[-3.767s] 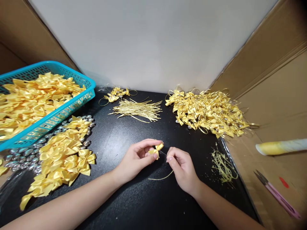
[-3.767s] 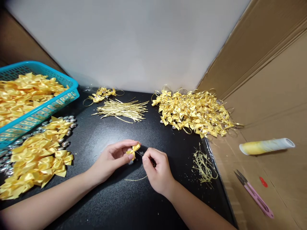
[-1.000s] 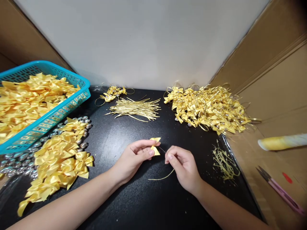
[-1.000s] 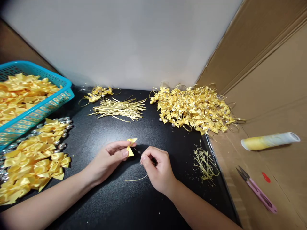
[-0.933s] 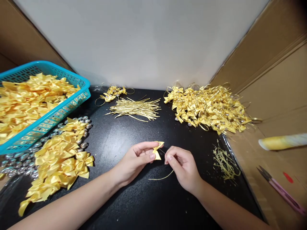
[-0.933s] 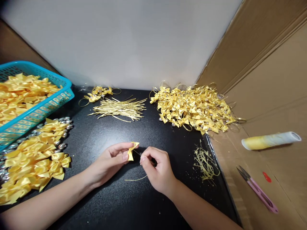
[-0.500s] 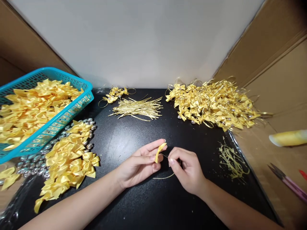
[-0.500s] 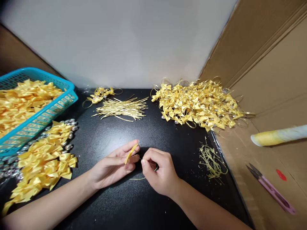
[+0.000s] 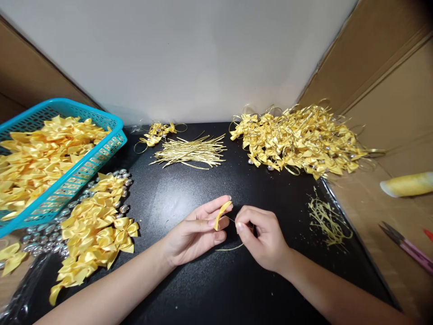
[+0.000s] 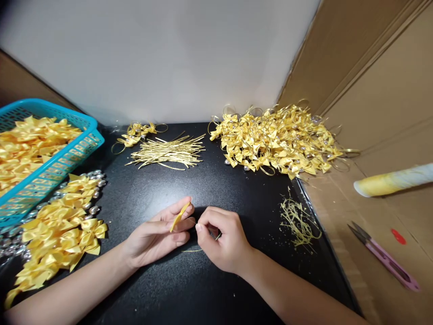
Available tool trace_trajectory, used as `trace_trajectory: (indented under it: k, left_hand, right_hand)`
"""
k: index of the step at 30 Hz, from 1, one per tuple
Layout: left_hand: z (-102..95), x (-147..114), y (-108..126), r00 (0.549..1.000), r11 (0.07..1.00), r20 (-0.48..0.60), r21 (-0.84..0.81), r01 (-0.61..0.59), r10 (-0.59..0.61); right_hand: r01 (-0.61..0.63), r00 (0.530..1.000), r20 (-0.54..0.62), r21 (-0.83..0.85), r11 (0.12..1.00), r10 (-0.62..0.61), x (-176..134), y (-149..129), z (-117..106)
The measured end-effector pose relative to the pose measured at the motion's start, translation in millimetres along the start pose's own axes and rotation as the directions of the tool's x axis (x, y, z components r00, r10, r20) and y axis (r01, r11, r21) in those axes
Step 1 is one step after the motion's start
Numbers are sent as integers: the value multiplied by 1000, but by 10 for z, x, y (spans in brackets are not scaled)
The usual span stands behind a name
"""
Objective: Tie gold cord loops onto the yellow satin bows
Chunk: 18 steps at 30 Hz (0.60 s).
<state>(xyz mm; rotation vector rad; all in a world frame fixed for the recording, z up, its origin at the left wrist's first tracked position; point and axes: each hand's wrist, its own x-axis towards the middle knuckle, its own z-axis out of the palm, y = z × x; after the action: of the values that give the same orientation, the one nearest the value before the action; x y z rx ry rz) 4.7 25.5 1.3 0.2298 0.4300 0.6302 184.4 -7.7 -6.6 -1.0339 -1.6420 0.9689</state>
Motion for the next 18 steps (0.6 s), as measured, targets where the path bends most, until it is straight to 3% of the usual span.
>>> trace_trajectory:
  k: [11, 18]
  left_hand:
    - [-35, -10, -9, 1000, 1000, 29, -23, -1, 2]
    - [-20, -10, -27, 1000, 1000, -10, -2, -3, 3]
  right_hand:
    - [-11, 1000, 13, -3, 1000, 11, 1, 12, 15]
    - [-13, 999, 41, -14, 1000, 13, 9, -10, 20]
